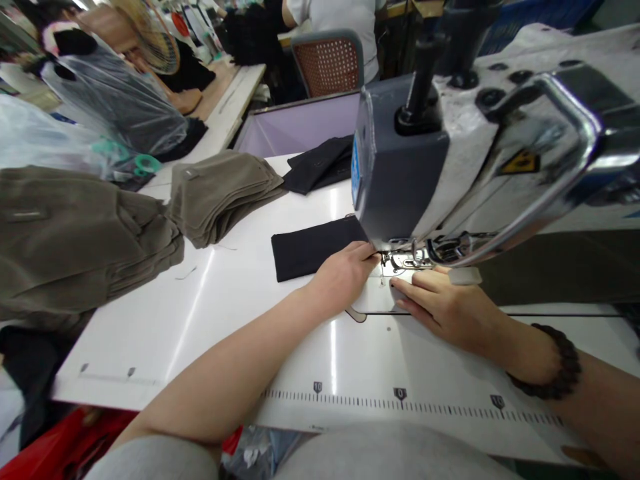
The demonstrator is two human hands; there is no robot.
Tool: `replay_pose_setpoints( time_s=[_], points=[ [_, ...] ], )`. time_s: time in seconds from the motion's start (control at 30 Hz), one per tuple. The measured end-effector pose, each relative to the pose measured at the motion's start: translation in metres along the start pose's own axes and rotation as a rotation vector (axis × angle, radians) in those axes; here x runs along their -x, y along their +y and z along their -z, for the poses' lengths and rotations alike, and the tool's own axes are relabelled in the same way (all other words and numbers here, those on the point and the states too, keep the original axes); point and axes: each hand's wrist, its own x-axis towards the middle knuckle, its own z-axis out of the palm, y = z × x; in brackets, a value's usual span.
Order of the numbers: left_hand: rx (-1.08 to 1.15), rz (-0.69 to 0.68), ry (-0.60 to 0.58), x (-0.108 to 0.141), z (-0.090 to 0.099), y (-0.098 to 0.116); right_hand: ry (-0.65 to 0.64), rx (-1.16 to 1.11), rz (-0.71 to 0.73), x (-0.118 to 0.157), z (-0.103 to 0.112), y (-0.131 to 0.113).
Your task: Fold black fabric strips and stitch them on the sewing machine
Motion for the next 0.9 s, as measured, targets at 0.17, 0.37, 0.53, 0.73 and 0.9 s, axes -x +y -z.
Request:
replay_pose_setpoints(
  time_s=[0.17, 0.37, 0.53, 0.73, 0.9],
  points=[
    [0.012, -0.01, 0.008, 0.001, 0.004, 0.002, 0.003, 0.006, 0.0, 0.0, 0.001, 0.0],
    [0.027, 0.027, -0.02, -0.003, 0.0, -0.001, 0.009, 0.015, 0.005, -0.001, 0.001, -0.001],
    [-0.053, 0.124, -0.064, 0.006, 0.003, 0.005, 0.022, -0.046, -0.003, 0.002, 0.005, 0.003],
    [-0.062, -0.16, -0.187, 0.078, 0.035, 0.058, -0.001, -0.12, 0.026, 0.006, 0.018, 0.014],
    [-0.084, -0.153, -0.231, 0.104, 0.043, 0.082, -0.025, -0.171, 0.114, 0.004, 0.019, 0.013]
  ],
)
